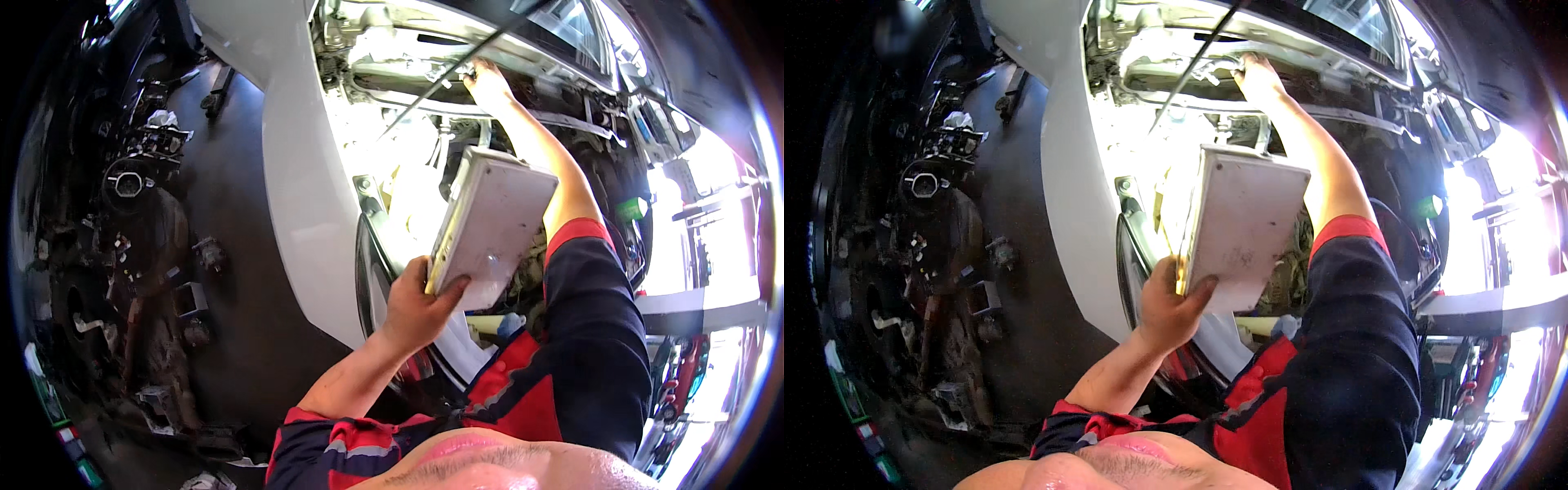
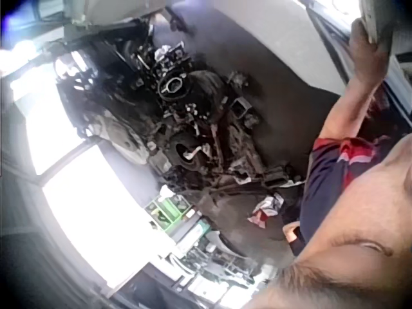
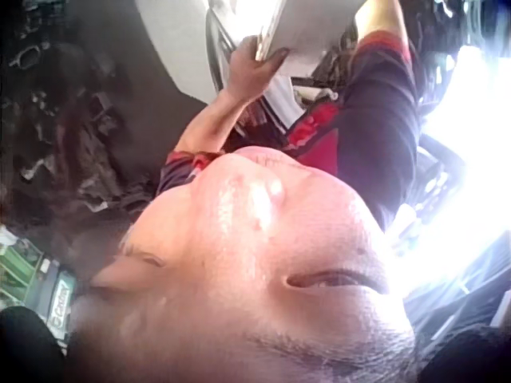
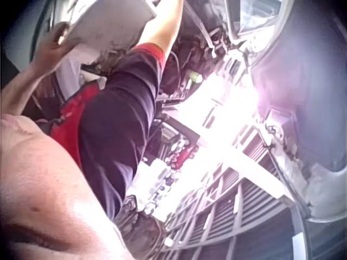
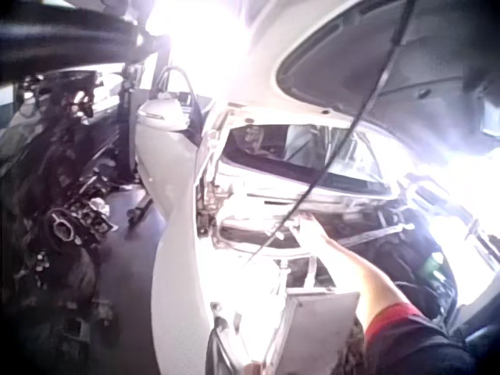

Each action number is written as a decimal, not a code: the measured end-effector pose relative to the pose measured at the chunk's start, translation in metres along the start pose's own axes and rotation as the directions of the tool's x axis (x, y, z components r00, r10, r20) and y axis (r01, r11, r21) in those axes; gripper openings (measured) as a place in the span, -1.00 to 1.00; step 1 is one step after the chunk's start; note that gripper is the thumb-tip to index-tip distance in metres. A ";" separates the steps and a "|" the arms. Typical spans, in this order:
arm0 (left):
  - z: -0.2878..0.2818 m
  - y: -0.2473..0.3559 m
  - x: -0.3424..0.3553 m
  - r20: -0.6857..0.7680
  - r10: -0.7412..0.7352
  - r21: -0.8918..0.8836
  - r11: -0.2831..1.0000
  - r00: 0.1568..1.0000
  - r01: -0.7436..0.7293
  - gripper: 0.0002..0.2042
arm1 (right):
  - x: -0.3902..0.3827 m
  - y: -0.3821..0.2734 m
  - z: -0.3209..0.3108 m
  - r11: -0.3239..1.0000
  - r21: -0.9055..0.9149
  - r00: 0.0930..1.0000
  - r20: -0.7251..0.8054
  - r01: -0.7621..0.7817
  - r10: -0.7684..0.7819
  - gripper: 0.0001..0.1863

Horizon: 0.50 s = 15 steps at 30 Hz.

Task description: The person holds a rectangular panel, then works with another person to fit and assemble metal pipe fittings onto an evaporator core by hand.

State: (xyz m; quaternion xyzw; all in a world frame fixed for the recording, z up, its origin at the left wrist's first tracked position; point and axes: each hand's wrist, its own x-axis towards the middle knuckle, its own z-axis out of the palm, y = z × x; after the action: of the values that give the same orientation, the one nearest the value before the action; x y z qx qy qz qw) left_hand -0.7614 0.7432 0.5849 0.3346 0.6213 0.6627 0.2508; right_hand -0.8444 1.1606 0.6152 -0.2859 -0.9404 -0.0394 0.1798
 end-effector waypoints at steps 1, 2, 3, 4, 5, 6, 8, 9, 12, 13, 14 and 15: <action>-0.001 0.001 -0.001 -0.012 -0.049 -0.029 0.998 0.999 0.049 -0.65 | -0.009 -0.004 -0.009 0.999 0.039 1.000 -0.029 0.006 -0.005 -0.56; -0.001 0.001 -0.002 -0.025 -0.099 -0.058 0.994 0.995 0.097 -0.66 | -0.017 -0.008 -0.019 0.997 0.077 0.998 -0.059 0.014 -0.010 -0.57; 0.004 -0.009 -0.004 -0.063 -0.020 -0.124 0.992 0.998 0.012 -0.67 | -0.027 -0.004 -0.038 0.996 0.090 0.999 -0.029 -0.011 0.014 -0.58; 0.007 -0.008 -0.005 -0.040 -0.049 -0.210 0.977 0.998 0.040 -0.71 | -0.041 0.011 -0.052 0.997 0.076 0.994 -0.111 0.004 0.005 -0.60; 0.009 -0.011 -0.005 -0.045 -0.042 -0.299 0.954 0.998 0.027 -0.73 | -0.052 0.021 -0.066 0.997 0.083 0.994 -0.108 0.003 0.006 -0.62; 0.010 -0.014 -0.005 -0.049 -0.037 -0.384 0.923 0.998 0.015 -0.76 | -0.064 0.031 -0.081 0.996 0.090 0.994 -0.105 0.003 0.006 -0.63; 0.010 -0.010 -0.004 -0.088 -0.024 -0.299 0.954 0.996 -0.004 -0.78 | -0.098 0.063 -0.101 0.982 0.158 0.972 -0.223 0.106 -0.069 -0.64; 0.013 -0.018 -0.003 -0.123 -0.018 -0.403 0.914 0.992 -0.034 -0.75 | -0.116 0.070 -0.110 0.980 0.115 0.937 -0.328 0.164 -0.118 -0.64; 0.009 -0.034 -0.003 -0.204 0.093 -0.194 0.972 0.975 -0.134 -0.61 | -0.182 0.080 -0.158 0.978 0.073 0.902 -0.406 0.194 -0.149 -0.60; 0.012 -0.040 -0.002 -0.239 0.126 -0.349 0.914 0.963 -0.206 -0.54 | -0.203 0.084 -0.170 0.975 0.054 0.894 -0.414 0.213 -0.173 -0.61; 0.013 -0.037 -0.005 -0.251 0.041 -0.406 0.902 0.967 -0.144 -0.51 | -0.226 0.089 -0.183 0.973 0.035 0.886 -0.422 0.229 -0.193 -0.61; 0.011 -0.041 -0.004 -0.223 0.078 -0.479 0.859 0.972 -0.179 -0.53 | -0.251 0.087 -0.199 0.973 -0.025 0.878 -0.426 0.228 -0.217 -0.58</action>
State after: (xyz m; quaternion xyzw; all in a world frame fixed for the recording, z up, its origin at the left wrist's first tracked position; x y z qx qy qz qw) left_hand -0.7543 0.7515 0.5443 0.2329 0.4281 0.8448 0.2208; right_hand -0.5399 1.0670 0.7080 -0.1580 -0.9055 -0.1091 0.3785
